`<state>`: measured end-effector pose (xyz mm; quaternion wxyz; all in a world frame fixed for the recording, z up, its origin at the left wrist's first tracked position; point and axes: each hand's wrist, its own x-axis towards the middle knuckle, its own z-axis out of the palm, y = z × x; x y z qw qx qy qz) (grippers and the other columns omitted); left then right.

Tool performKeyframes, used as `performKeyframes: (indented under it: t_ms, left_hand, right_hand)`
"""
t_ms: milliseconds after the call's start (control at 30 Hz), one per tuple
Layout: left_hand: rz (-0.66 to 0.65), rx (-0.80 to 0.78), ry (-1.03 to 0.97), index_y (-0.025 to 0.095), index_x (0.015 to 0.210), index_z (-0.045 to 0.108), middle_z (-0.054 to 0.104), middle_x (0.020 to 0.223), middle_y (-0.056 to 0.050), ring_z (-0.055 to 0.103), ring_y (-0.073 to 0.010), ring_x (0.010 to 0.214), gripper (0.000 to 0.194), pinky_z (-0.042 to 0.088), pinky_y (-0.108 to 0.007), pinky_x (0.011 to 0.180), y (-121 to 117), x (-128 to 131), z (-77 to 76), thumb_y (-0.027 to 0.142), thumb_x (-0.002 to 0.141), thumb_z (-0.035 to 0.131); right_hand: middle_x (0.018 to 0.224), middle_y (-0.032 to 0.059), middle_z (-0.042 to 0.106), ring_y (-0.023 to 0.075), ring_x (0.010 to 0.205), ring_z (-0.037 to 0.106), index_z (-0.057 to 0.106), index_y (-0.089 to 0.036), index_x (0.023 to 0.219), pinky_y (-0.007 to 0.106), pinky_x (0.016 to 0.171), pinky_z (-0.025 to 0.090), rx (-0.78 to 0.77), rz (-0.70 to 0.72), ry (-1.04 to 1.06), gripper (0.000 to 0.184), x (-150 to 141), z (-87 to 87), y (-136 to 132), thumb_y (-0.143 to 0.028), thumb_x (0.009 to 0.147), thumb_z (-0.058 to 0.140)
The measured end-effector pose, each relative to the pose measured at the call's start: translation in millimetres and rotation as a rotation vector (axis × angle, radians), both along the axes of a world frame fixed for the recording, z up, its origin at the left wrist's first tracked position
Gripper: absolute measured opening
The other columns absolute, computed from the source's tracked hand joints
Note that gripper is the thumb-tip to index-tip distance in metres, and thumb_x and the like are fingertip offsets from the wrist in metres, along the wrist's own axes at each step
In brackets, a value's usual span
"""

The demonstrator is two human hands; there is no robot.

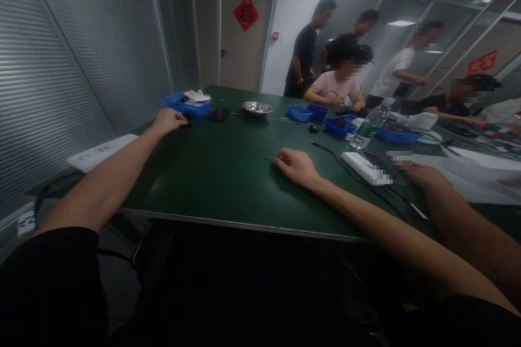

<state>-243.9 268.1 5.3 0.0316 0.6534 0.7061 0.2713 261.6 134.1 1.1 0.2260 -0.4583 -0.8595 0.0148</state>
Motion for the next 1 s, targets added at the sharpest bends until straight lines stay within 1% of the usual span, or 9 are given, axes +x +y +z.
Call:
performKeyframes:
  t_ms: [100,200,267,333,467,567,667,867,1000]
  left_hand:
    - [-0.122,0.016,0.054,0.023,0.094,0.083,0.078,0.107,-0.008,0.07,-0.0265,0.103,0.016,0.049,-0.035,0.101,-1.3,13.6,-1.1,0.029,0.085,0.073]
    - [-0.276,0.026,0.064,0.023,0.1,0.083,0.076,0.113,-0.009,0.068,-0.0263,0.108,0.02,0.047,-0.035,0.102,-6.8,41.2,-1.3,0.033,0.087,0.07]
    - [-0.409,0.045,0.037,0.023,0.102,0.083,0.075,0.113,-0.01,0.068,-0.0262,0.106,0.023,0.047,-0.036,0.101,-12.9,67.8,-1.8,0.035,0.087,0.07]
    - [-0.572,0.077,0.014,0.023,0.107,0.082,0.074,0.112,-0.011,0.068,-0.0255,0.103,0.027,0.049,-0.037,0.098,-21.8,99.9,-3.6,0.037,0.088,0.07]
    - [-0.92,0.112,-0.069,0.022,0.111,0.081,0.073,0.11,-0.011,0.068,-0.0224,0.095,0.028,0.051,-0.034,0.086,-48.2,169.3,-11.3,0.039,0.092,0.068]
    - [-1.096,0.123,-0.178,0.023,0.108,0.081,0.073,0.107,-0.01,0.069,-0.0204,0.092,0.026,0.051,-0.032,0.082,-68.9,207.0,-17.1,0.04,0.094,0.069]
    - [-1.146,0.11,-0.238,0.022,0.106,0.081,0.074,0.105,-0.009,0.069,-0.0199,0.093,0.025,0.051,-0.032,0.083,-80.5,220.6,-19.3,0.04,0.094,0.07]
    - [-1.146,0.101,-0.258,0.021,0.106,0.081,0.074,0.104,-0.01,0.068,-0.0195,0.09,0.025,0.051,-0.031,0.079,-81.9,216.3,-17.5,0.04,0.092,0.072]
    - [-1.171,0.127,-0.231,0.021,0.108,0.081,0.074,0.105,-0.01,0.068,-0.019,0.089,0.024,0.05,-0.03,0.077,-82.7,216.8,-17.0,0.038,0.094,0.071]
  right_hand:
    - [0.099,0.0043,0.075,0.0195,0.083,0.067,0.071,-0.023,0.105,0.03,0.072,0.045,-0.002,-0.003,-0.004,0.021,0.2,-0.6,0.9,-0.038,0.099,0.058]
    - [0.099,0.0043,0.076,0.0196,0.082,0.066,0.071,-0.024,0.105,0.029,0.071,0.044,0.005,-0.01,-0.012,0.021,0.2,-2.0,2.3,-0.039,0.099,0.058]
    - [0.098,0.0042,0.076,0.0196,0.082,0.066,0.071,-0.024,0.104,0.029,0.071,0.044,0.011,-0.014,-0.011,0.021,0.1,-2.5,2.9,-0.039,0.099,0.058]
    - [0.097,0.0041,0.075,0.0194,0.082,0.066,0.071,-0.024,0.105,0.029,0.071,0.044,0.011,-0.006,-0.006,0.021,-0.2,-2.4,3.0,-0.039,0.099,0.058]
    - [0.099,0.0045,0.075,0.0191,0.083,0.066,0.071,-0.023,0.105,0.029,0.074,0.045,0.01,0.046,0.008,0.021,-1.5,-1.2,1.1,-0.038,0.099,0.058]
    - [0.098,0.0045,0.074,0.0185,0.082,0.066,0.071,-0.023,0.105,0.028,0.074,0.045,0.012,0.11,0.021,0.02,-2.3,0.3,-1.7,-0.036,0.099,0.057]
    - [0.098,0.0048,0.074,0.0187,0.084,0.066,0.07,-0.022,0.103,0.028,0.076,0.046,-0.003,0.152,0.034,0.02,-2.4,2.1,-4.7,-0.035,0.099,0.055]
    - [0.104,0.0054,0.073,0.0197,0.09,0.066,0.069,-0.023,0.107,0.029,0.081,0.046,-0.014,0.234,0.007,0.022,-2.1,3.6,-7.9,-0.037,0.1,0.054]
    - [0.104,0.0057,0.073,0.0189,0.086,0.065,0.069,-0.023,0.108,0.029,0.079,0.046,0.026,0.222,0.022,0.023,-1.3,2.7,-8.3,-0.037,0.102,0.052]
